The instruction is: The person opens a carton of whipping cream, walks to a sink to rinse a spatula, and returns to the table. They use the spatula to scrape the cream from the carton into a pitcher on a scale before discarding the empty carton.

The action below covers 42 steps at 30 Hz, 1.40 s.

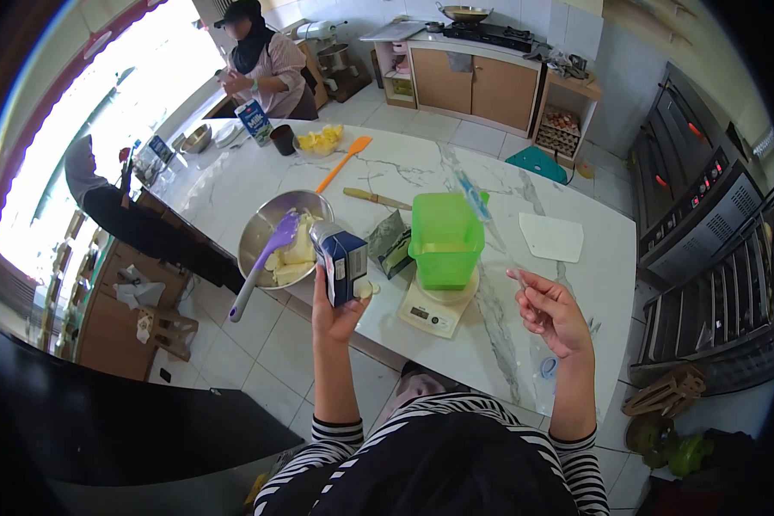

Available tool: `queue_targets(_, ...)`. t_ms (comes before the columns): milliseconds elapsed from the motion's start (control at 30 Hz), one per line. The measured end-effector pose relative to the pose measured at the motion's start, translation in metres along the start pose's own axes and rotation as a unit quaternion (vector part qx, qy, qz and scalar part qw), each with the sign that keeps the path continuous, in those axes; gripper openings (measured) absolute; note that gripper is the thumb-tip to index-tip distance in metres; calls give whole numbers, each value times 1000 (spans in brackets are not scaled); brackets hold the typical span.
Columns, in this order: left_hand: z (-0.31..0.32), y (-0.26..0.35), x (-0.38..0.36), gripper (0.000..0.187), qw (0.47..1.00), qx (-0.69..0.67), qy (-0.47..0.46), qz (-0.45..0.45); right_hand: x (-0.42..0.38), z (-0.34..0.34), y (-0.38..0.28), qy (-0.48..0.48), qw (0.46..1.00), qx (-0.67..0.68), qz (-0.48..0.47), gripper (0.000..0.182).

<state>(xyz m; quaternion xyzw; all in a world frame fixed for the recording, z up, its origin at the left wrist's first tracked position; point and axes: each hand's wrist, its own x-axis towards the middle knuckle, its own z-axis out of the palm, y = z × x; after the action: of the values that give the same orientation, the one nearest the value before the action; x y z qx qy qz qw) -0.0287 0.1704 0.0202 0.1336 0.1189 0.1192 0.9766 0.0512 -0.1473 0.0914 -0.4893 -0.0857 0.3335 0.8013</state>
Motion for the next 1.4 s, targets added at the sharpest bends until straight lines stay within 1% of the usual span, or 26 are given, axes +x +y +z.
queue_targets(33, -3, -6, -7, 37, 1000, 0, 4, -2, -4, -3, 0, -21, 999, 36, -5, 37)
queue_targets(100, -8, -17, -19, 39, 995, -82, 57, -19, -14, -11, 2, -16, 999, 49, -4, 37)
queue_targets(167, -19, -29, -28, 39, 992, -100, 71, -32, -26, -21, 3, -14, 998, 60, 0, 37)
queue_targets(233, -27, -38, -36, 39, 986, -135, 88, -49, -41, -29, 5, 11, 998, 54, -13, 36)
queue_targets(367, -34, -54, -50, 38, 978, -152, 132, -54, -70, -48, 24, 49, 997, 57, -15, 36)
queue_targets(433, -36, -63, -52, 37, 972, -148, 179, -28, -84, -60, 39, 93, 993, 76, -20, 35)
queue_targets(467, -37, -67, -53, 37, 971, -146, 181, -45, -91, -66, 45, 110, 991, 77, -24, 35)
queue_targets(533, -40, -72, -59, 37, 992, -75, 102, 23, -107, -77, 63, 186, 979, 68, -39, 33)
queue_targets(567, -40, -76, -61, 37, 992, -76, 105, 8, -115, -83, 70, 227, 972, 53, -41, 32)
queue_targets(600, -40, -76, -64, 37, 988, -73, 131, 27, -122, -91, 78, 238, 969, 54, -41, 32)
queue_targets(633, -40, -78, -65, 38, 984, -69, 154, 51, -129, -98, 86, 294, 955, 9, -41, 31)
queue_targets(667, -42, -81, -66, 38, 985, -67, 153, 48, -135, -103, 91, 345, 937, -35, -41, 30)
queue_targets(700, -44, -84, -68, 38, 984, -54, 161, 52, -141, -107, 94, 347, 936, -33, -41, 30)
queue_targets(767, -49, -88, -70, 39, 983, -38, 170, 54, -153, -113, 100, 380, 923, -50, -26, 28)
queue_targets(867, -55, -99, -77, 40, 980, -16, 196, 30, -164, -119, 105, 393, 919, -27, -23, 27)
queue_targets(933, -47, -112, -83, 39, 969, 120, 196, 87, -165, -117, 105, 399, 916, -25, -26, 27)
queue_targets(1000, -49, -120, -84, 36, 967, 140, 194, 92, -162, -116, 106, 398, 917, -26, -30, 27)
queue_targets(1067, -48, -131, -87, 33, 946, 230, 188, 133, -157, -114, 110, 388, 921, -24, -25, 27)
queue_targets(1100, -47, -135, -88, 27, 943, 222, 199, 150, -155, -113, 110, 378, 925, -27, -22, 27)
queue_targets(1133, -48, -137, -89, 27, 940, 218, 205, 163, -152, -111, 109, 368, 929, -40, -16, 26)
queue_targets(1233, -55, -128, -93, 29, 957, 160, 187, 154, -137, -111, 118, 313, 947, -67, 1, 23)
queue_targets(1267, -52, -122, -95, 29, 953, 152, 195, 177, -131, -110, 121, 297, 952, -75, 8, 22)
queue_targets(1333, -44, -109, -101, 32, 959, 115, 219, 140, -118, -102, 127, 268, 960, -78, 19, 20)
queue_targets(1367, -49, -103, -100, 34, 949, 108, 251, 157, -110, -98, 133, 302, 946, -120, 8, 18)
queue_targets(1400, -56, -95, -100, 34, 948, 104, 252, 166, -101, -95, 141, 338, 927, -161, -6, 17)
